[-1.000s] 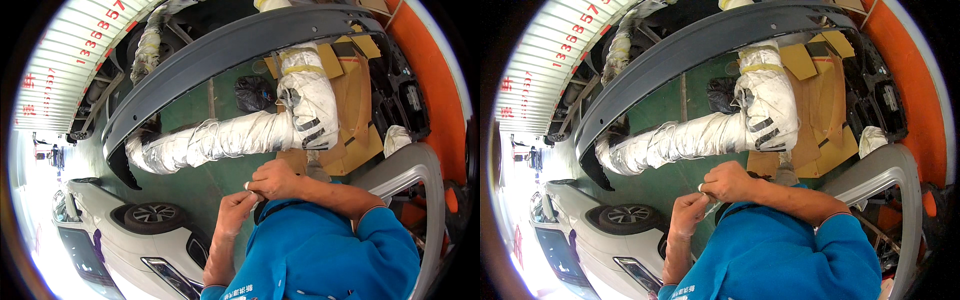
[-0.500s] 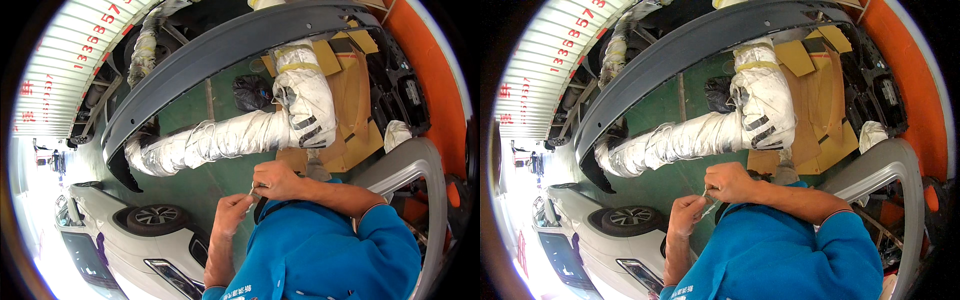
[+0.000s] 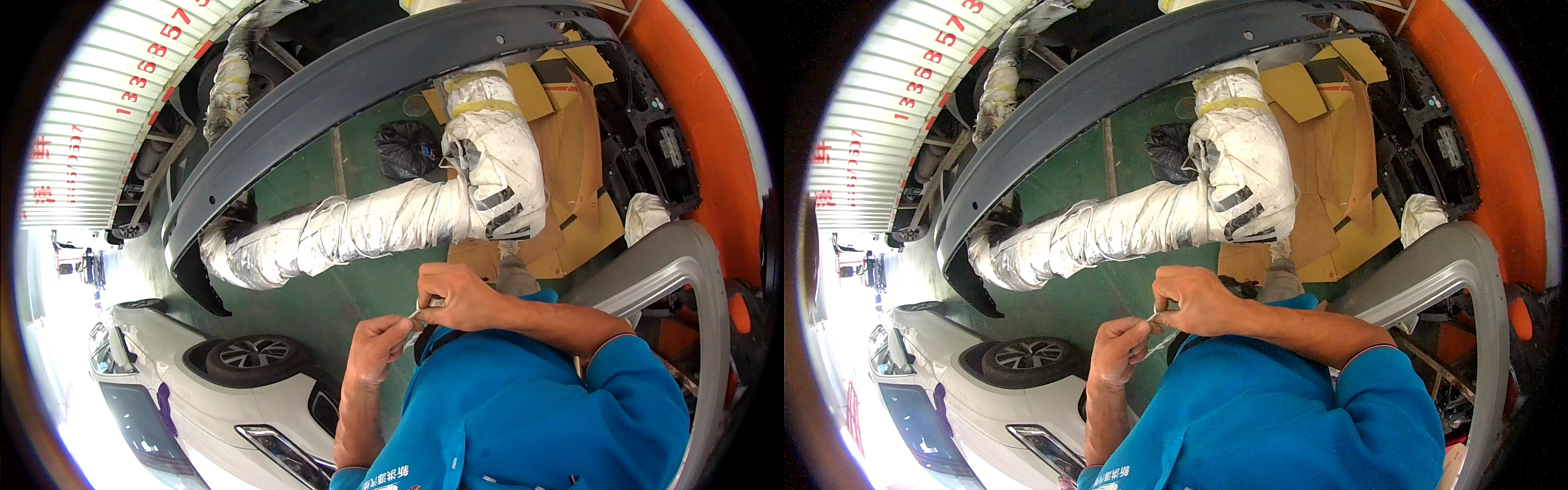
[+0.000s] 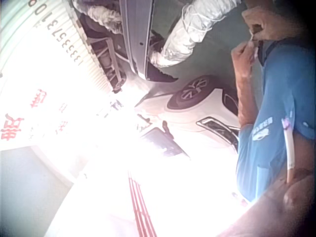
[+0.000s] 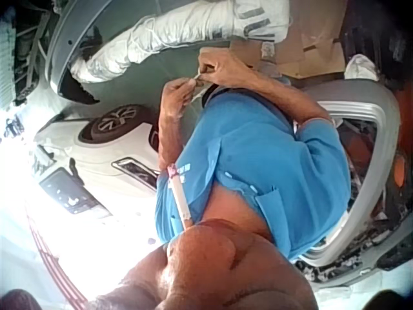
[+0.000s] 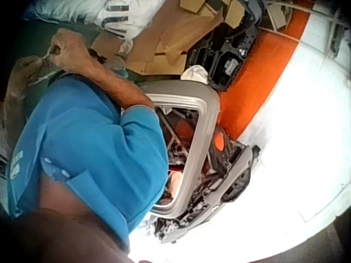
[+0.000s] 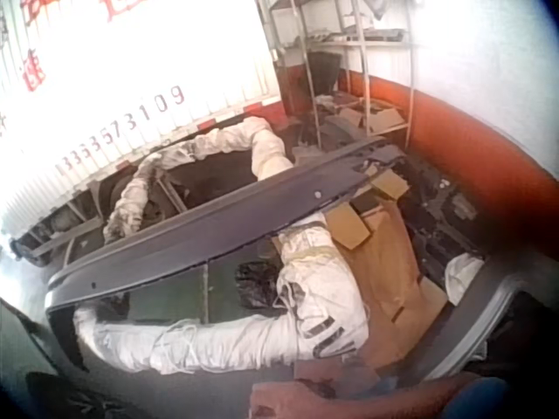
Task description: The person gathers flattened cardboard pieces on the floor, aligns them, and ties them together using white string. They then lift the bundle and move it toward a car part on a stand.
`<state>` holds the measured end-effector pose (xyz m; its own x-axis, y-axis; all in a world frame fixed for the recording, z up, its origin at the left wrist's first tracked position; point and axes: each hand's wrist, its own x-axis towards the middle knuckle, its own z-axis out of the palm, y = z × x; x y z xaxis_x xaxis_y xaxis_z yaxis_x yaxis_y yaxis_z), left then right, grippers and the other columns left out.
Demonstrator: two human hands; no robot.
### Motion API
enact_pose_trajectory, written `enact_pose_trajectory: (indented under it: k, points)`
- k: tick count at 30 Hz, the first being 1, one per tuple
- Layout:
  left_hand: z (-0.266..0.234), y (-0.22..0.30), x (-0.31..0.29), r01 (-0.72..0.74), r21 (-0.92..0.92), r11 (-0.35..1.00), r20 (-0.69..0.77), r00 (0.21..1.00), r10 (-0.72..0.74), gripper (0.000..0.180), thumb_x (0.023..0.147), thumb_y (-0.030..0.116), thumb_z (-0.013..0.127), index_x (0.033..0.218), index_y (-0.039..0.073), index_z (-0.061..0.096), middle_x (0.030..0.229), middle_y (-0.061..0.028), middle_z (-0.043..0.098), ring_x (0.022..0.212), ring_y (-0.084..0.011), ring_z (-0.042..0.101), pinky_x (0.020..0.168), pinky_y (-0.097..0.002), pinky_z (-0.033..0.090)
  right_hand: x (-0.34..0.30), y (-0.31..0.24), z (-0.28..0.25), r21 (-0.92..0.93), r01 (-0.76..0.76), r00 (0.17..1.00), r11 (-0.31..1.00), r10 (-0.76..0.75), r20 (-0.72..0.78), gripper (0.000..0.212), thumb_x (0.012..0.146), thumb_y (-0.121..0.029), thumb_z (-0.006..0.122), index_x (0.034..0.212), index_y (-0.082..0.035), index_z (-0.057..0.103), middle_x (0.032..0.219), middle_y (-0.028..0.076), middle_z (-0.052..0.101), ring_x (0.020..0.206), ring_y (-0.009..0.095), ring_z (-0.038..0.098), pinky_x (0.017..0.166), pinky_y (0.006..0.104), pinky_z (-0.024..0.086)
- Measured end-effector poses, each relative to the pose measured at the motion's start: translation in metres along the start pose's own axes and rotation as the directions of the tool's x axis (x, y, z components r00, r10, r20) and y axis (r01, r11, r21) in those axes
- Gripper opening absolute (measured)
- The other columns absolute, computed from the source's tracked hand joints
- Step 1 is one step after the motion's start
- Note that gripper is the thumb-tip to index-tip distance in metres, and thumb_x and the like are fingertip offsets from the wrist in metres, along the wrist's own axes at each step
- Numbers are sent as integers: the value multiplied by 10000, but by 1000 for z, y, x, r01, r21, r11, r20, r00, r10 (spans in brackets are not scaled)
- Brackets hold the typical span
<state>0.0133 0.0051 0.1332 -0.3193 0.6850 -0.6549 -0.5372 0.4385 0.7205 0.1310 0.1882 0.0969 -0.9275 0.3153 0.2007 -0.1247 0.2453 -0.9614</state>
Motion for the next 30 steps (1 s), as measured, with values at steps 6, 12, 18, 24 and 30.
enact_pose_trajectory:
  k: [6,12,18,24,30]
  points:
    - [0,5,0,34,26,999,-4,999,-34,262,942,190,659,960,-63,724,583,59,449,508,-46,342,468,-226,235,2,-3,-3,38,-16,1000,999,15,21,271,676,-81,814,716,-56,547,764,69,546,684,257,570,563,385,408]
    - [-1,4,2,41,-8,999,33,999,-40,260,936,185,665,955,-68,723,592,45,461,506,-47,344,467,-223,235,5,-3,-7,104,-78,995,992,71,75,254,678,-58,793,715,-50,542,755,70,548,673,237,559,565,369,410]
    - [3,7,-5,1,-68,998,60,998,3,270,928,184,664,946,-79,719,594,32,468,520,-63,364,478,-238,251,6,-10,-16,264,-151,980,953,109,166,227,694,-48,777,719,-32,552,747,53,546,672,158,532,573,319,406]
    - [3,5,-13,-15,-86,996,67,998,21,260,920,170,658,933,-83,718,591,18,476,525,-69,363,486,-247,256,-1,-5,-11,451,-112,987,885,48,151,215,730,-35,766,729,-47,552,794,30,578,726,126,544,608,298,430]
    - [2,1,-10,59,-159,986,110,993,-42,266,923,171,650,915,-87,716,584,22,472,513,-66,358,481,-242,253,-7,-1,0,722,-214,974,658,90,207,210,762,-10,745,755,-63,542,927,72,654,791,121,599,667,268,496]
